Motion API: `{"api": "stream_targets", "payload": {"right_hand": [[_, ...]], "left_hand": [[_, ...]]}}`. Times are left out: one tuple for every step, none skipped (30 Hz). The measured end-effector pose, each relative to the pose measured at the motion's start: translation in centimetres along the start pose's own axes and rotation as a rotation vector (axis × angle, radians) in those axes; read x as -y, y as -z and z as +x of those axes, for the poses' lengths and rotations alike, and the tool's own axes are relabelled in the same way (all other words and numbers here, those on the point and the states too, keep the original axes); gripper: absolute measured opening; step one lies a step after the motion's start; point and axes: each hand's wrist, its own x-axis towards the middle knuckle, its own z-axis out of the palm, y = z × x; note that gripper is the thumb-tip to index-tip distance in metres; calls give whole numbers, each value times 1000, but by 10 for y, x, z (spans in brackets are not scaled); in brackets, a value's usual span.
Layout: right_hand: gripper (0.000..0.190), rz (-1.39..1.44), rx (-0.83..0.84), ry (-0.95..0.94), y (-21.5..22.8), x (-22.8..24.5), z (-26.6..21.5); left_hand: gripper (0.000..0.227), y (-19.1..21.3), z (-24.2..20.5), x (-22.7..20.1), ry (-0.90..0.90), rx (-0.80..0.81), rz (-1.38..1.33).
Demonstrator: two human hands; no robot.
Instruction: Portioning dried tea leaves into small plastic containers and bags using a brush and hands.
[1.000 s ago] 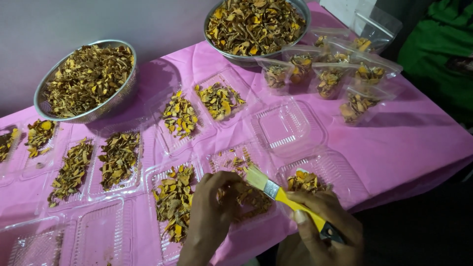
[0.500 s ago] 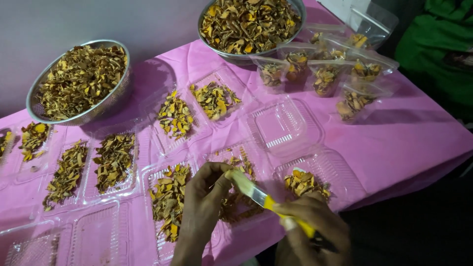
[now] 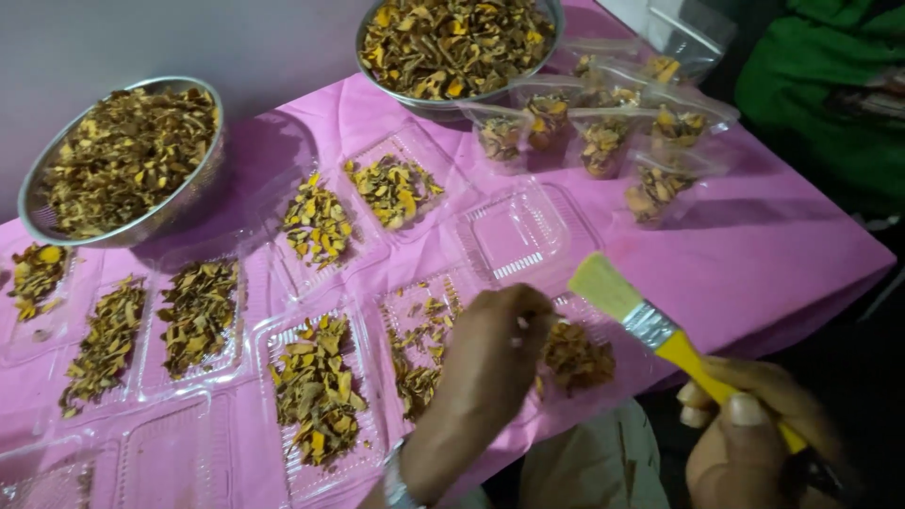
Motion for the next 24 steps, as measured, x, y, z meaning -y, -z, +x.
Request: {"api": "stream_targets", "payload": {"right_hand": [[35, -66, -21, -2, -2, 13, 2], [35, -67, -22, -3, -1, 15, 3], [34, -105, -8, 13, 0, 17, 4], [33, -142, 9, 27, 1, 18, 5], [33, -142, 10, 23, 2, 13, 5], [34, -91, 10, 15, 4, 7, 5], [35, -39, 9, 6, 6, 0, 6], [35, -40, 9, 4, 7, 0, 6], [34, -54, 24, 19, 7, 0, 6], [32, -65, 40, 35, 6, 0, 7], [32, -62, 42, 36, 4, 0, 7], [33, -63, 38, 21, 2, 1, 6], [35, -65, 34, 7, -1, 3, 4], [35, -64, 39, 6, -3, 4, 2], [33, -55, 56, -10, -6, 6, 0], [32, -49, 66, -24, -8, 8, -2], [32, -51, 66, -22, -10, 11, -4], [31, -56, 85, -19, -12, 14, -5], [31, -61, 105, -16, -14, 17, -5], [31, -63, 102, -14, -12, 15, -7], [31, -39, 139, -65, -10, 13, -9], [32, -14, 178, -120, -8, 11, -12], [32, -14, 178, -120, -4, 12, -12], [34, -148, 254, -143, -1, 12, -12]], "left_hand": [[12, -8, 4, -7, -5, 75, 133], [12, -15, 7, 0, -6, 76, 133], [11, -21, 9, 7, -139, 80, 200], [13, -28, 11, 15, -268, 85, 268], [13, -14, 5, 10, -265, 86, 269], [9, 0, 0, 6, -115, 50, 151], [16, 13, -5, 1, 35, 16, 35], [16, 24, -11, 15, 36, 17, 35], [14, 36, -16, 30, -1, 32, 261], [16, 49, -22, 44, -39, 43, 488], [16, 48, -25, 53, -38, 40, 489], [31, 47, -31, 62, -48, 79, 567], [48, 46, -36, 71, -57, 120, 644], [48, 45, -37, 74, -52, 117, 642], [57, 44, -37, 76, -76, 129, 706], [66, 42, -35, 78, -106, 145, 769], [66, 39, -34, 83, -108, 145, 767], [68, 36, -31, 87, -109, 141, 803], [69, 32, -29, 91, -109, 137, 839], [69, 32, -28, 91, -112, 137, 838], [57, 32, -28, 90, -105, 155, 818], [46, 32, -28, 91, -95, 172, 798], [46, 33, -27, 91, -95, 172, 798], [34, 35, -28, 92, -91, 142, 757]]}}
